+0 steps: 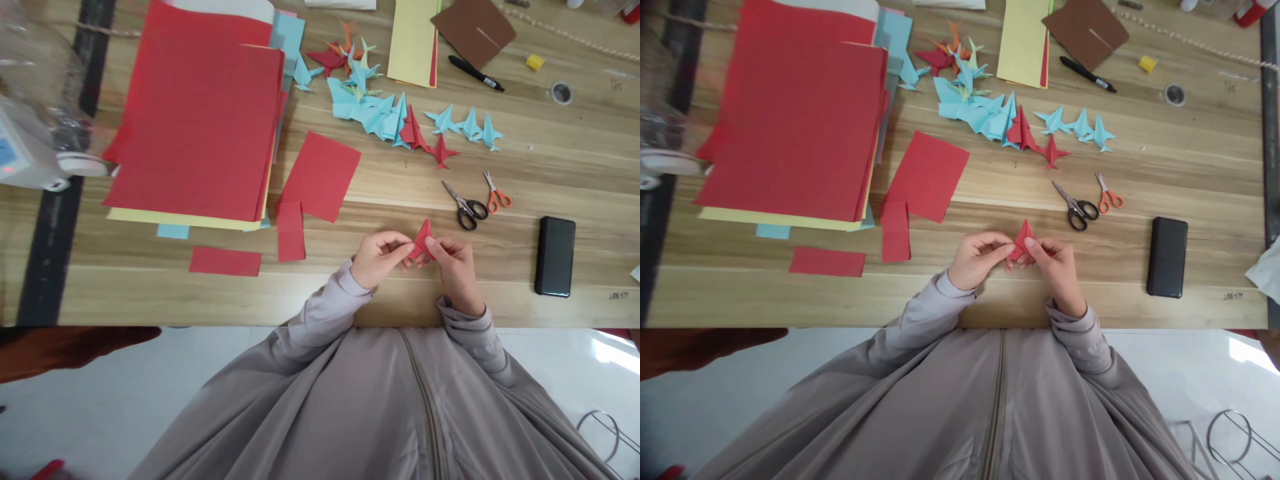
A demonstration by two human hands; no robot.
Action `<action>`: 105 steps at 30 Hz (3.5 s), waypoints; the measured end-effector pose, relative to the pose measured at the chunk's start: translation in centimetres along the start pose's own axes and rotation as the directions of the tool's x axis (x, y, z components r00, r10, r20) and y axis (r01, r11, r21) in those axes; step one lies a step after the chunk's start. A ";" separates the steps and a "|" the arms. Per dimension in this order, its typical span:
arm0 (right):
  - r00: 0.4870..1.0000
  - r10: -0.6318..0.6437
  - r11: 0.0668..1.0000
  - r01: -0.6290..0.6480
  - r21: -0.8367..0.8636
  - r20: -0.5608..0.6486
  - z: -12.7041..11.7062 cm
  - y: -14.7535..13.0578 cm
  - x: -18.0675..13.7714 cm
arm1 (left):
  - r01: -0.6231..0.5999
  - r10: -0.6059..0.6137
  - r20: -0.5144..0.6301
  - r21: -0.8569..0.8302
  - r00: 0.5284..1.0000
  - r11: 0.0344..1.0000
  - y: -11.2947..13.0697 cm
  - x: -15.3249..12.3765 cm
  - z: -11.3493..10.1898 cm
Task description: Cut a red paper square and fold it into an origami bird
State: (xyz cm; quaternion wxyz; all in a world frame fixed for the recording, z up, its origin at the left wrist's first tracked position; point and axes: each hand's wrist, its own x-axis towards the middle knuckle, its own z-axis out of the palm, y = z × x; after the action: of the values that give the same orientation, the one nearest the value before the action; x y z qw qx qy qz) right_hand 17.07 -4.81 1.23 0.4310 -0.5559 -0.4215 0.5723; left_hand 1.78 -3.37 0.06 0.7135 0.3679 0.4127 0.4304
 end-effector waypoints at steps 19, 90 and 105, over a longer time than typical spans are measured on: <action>0.991 -0.005 0.999 0.012 -0.048 0.137 0.3 0.0 -0.2 | -0.052 0.052 0.005 0.090 0.999 0.995 -0.2 0.2 0.0; 0.967 -0.247 0.962 0.253 -0.104 0.068 -0.2 0.8 0.1 | -0.648 0.674 0.114 0.428 0.730 0.630 -0.1 0.1 -0.2; 0.992 -0.125 0.991 0.125 0.045 0.004 0.1 0.6 -0.4 | -0.222 0.211 0.079 0.157 0.974 0.962 0.5 -0.2 0.0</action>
State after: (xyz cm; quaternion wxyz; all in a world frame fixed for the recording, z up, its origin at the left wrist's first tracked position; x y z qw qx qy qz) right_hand 16.93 -5.34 0.78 0.4769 -0.5167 -0.4441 0.5552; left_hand 1.61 -3.33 0.59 0.6417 0.4818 0.3819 0.4586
